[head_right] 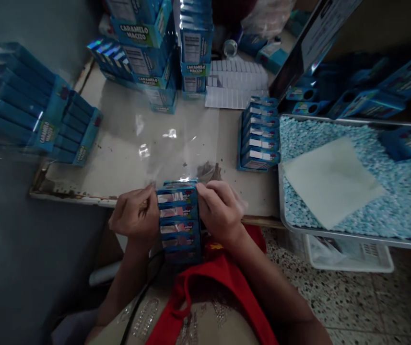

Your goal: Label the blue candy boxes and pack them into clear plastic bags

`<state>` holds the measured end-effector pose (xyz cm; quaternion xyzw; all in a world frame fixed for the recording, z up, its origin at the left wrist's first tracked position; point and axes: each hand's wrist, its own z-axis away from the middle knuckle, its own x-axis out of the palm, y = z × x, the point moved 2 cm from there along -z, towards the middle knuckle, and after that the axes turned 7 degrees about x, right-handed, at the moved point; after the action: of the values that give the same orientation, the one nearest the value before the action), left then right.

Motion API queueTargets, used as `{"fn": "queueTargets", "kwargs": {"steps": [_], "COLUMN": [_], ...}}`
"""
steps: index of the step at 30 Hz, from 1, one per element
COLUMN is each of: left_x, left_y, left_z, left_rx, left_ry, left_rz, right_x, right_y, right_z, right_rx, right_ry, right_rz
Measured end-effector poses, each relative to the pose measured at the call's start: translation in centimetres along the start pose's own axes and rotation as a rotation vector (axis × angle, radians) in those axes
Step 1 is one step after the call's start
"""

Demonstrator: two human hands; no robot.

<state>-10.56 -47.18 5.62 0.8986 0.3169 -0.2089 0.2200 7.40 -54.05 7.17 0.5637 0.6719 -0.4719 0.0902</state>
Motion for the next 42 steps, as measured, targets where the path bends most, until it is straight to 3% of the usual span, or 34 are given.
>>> {"fn": "queueTargets", "kwargs": {"steps": [7,12,14,18,22,24,26,28,29,31,34,39,42], "left_x": [-0.7,-0.2,-0.3,-1.2,-1.2,-0.2,1.3,2.8,3.5,4.2,4.0,2.5,2.3], "left_y": [-1.0,-0.9,-0.7,-0.9,-1.4,-1.8,-2.2,-2.7,-2.9,-3.2,-3.6,-2.7,-2.5], "left_z": [1.4,0.9,0.8,1.7,3.1,3.5,3.6,3.7,3.7,3.8,4.0,3.9,4.0], "left_rx": [0.157,0.069,0.055,0.154,0.265,0.149,-0.108,-0.289,-0.310,-0.260,-0.168,-0.086,-0.064], "left_ry": [0.080,-0.018,-0.030,-0.035,-0.036,0.002,0.009,-0.085,-0.165,-0.329,-0.460,-0.465,-0.433], "left_rz": [0.053,-0.010,-0.025,-0.008,0.071,0.047,0.003,0.024,0.053,0.089,0.074,0.211,0.233], "right_x": [-0.1,-1.4,-1.9,-1.5,0.8,2.0,2.8,3.2,3.3,3.4,3.6,3.2,2.9], "right_y": [-0.2,-1.6,-1.8,-0.1,2.3,2.9,3.0,2.9,2.8,2.9,3.2,3.6,4.1], "right_z": [0.4,-1.3,-1.2,0.9,2.5,2.5,2.3,2.0,1.9,1.7,1.7,2.3,2.6], "right_rx": [-0.080,0.096,0.069,-0.163,-0.085,0.025,0.122,0.162,0.168,0.181,0.202,0.048,0.049], "right_ry": [0.027,-0.126,-0.156,-0.026,0.003,-0.009,-0.042,-0.081,-0.090,-0.113,-0.152,-0.116,-0.129], "right_rz": [-0.094,-0.128,-0.122,-0.077,-0.083,-0.098,-0.127,-0.188,-0.219,-0.256,-0.246,-0.306,-0.381]}}
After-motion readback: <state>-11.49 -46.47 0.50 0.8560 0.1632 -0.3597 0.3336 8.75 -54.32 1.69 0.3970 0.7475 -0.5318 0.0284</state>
